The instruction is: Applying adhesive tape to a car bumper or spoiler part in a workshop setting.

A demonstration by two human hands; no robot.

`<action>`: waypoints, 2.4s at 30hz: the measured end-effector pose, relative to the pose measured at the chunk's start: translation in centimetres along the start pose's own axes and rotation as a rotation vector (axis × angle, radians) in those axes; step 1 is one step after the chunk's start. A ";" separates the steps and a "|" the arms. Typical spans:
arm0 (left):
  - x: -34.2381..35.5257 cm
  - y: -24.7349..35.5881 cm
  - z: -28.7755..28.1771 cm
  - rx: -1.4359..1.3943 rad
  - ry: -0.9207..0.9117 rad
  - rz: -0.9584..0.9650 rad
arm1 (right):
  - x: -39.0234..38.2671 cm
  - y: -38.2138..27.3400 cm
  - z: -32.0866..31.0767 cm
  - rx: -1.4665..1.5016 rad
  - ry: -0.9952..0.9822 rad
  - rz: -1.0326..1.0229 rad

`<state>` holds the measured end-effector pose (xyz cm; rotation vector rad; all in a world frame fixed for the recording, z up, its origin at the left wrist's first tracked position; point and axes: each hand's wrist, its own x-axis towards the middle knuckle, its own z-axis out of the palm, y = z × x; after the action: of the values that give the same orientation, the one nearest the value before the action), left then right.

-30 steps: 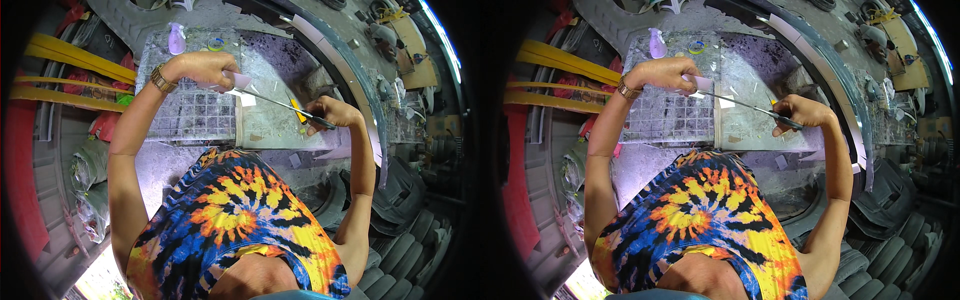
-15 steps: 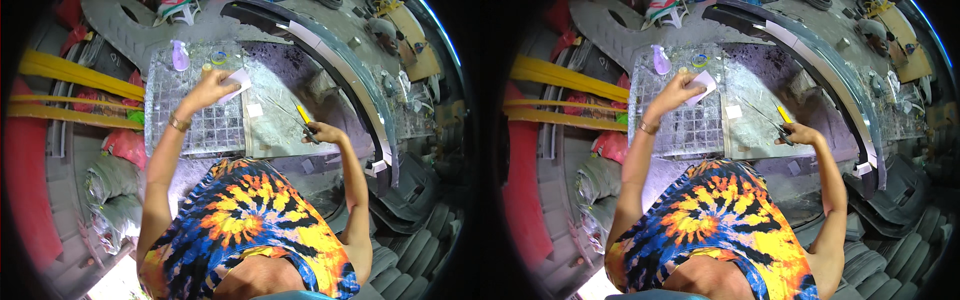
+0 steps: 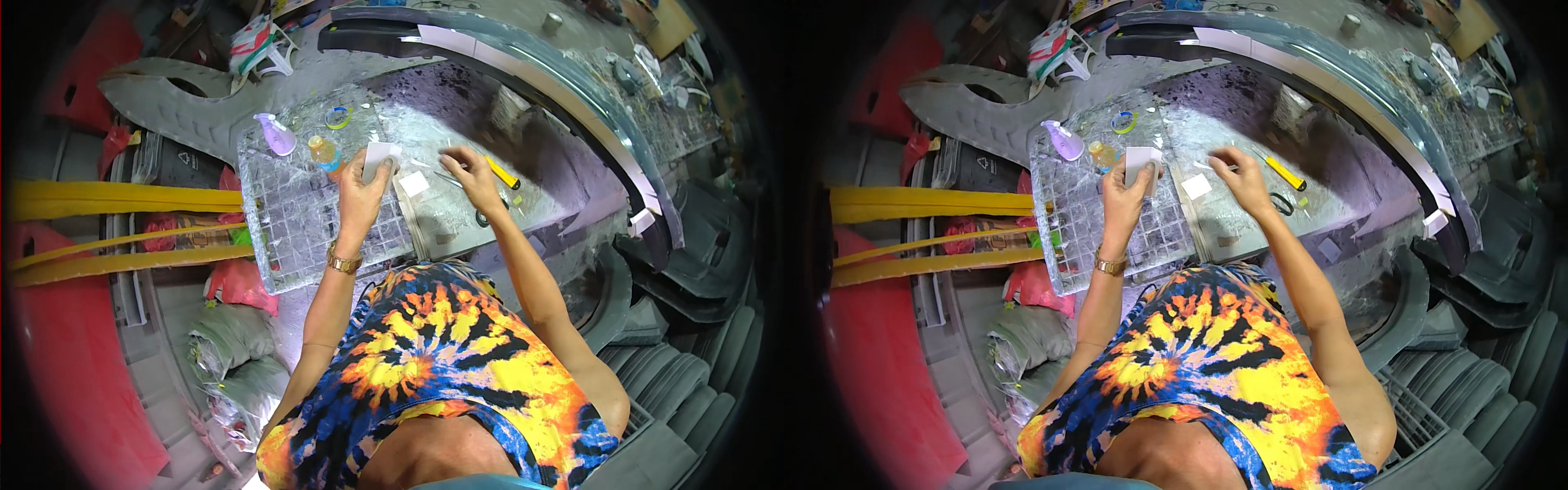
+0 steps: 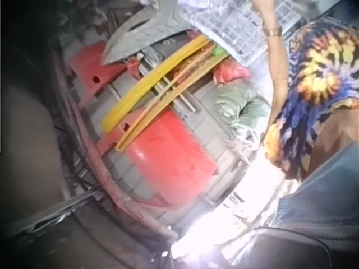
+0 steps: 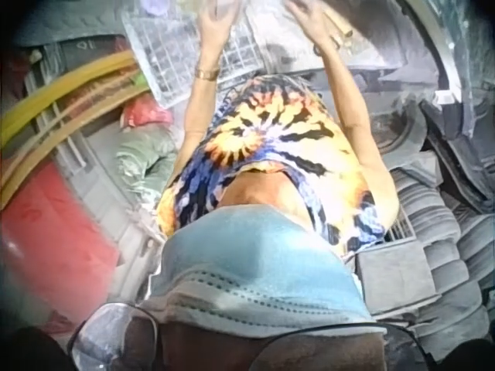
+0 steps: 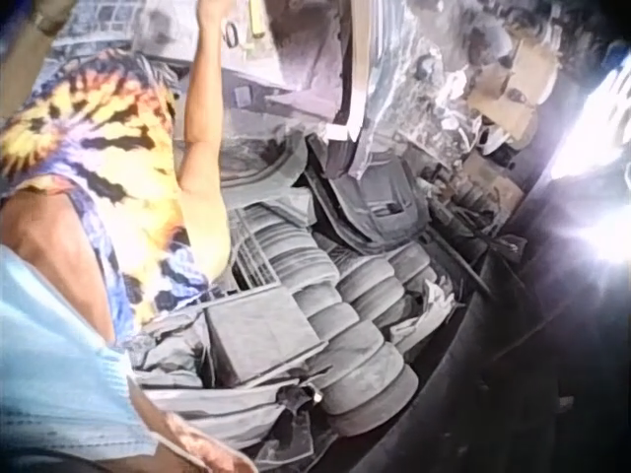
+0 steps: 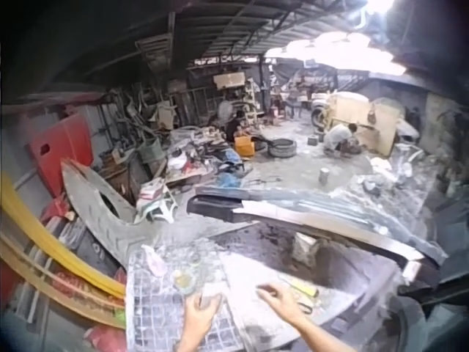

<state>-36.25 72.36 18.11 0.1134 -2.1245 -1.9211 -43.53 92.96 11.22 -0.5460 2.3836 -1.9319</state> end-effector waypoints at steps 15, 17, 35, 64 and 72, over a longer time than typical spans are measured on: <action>-0.7 0.9 1.7 0.087 0.027 0.097 | 0.2 -7.6 3.8 0.020 0.096 -0.217; -0.6 0.8 1.7 0.091 0.023 0.087 | 0.1 -7.5 3.7 0.010 0.079 -0.238; -0.6 0.3 1.9 0.081 -0.004 0.125 | -0.9 -6.3 3.5 0.552 -0.092 0.144; -1.0 -0.2 2.6 -0.188 0.069 -0.004 | -2.2 -6.0 4.1 0.391 0.044 0.041; -0.9 -0.6 1.1 -0.008 0.019 0.073 | -1.9 -6.6 3.5 0.082 -0.019 -0.106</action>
<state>-35.73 73.58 17.31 0.0523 -2.0797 -1.8793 -39.21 89.10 16.34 -0.6966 2.2967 -2.0451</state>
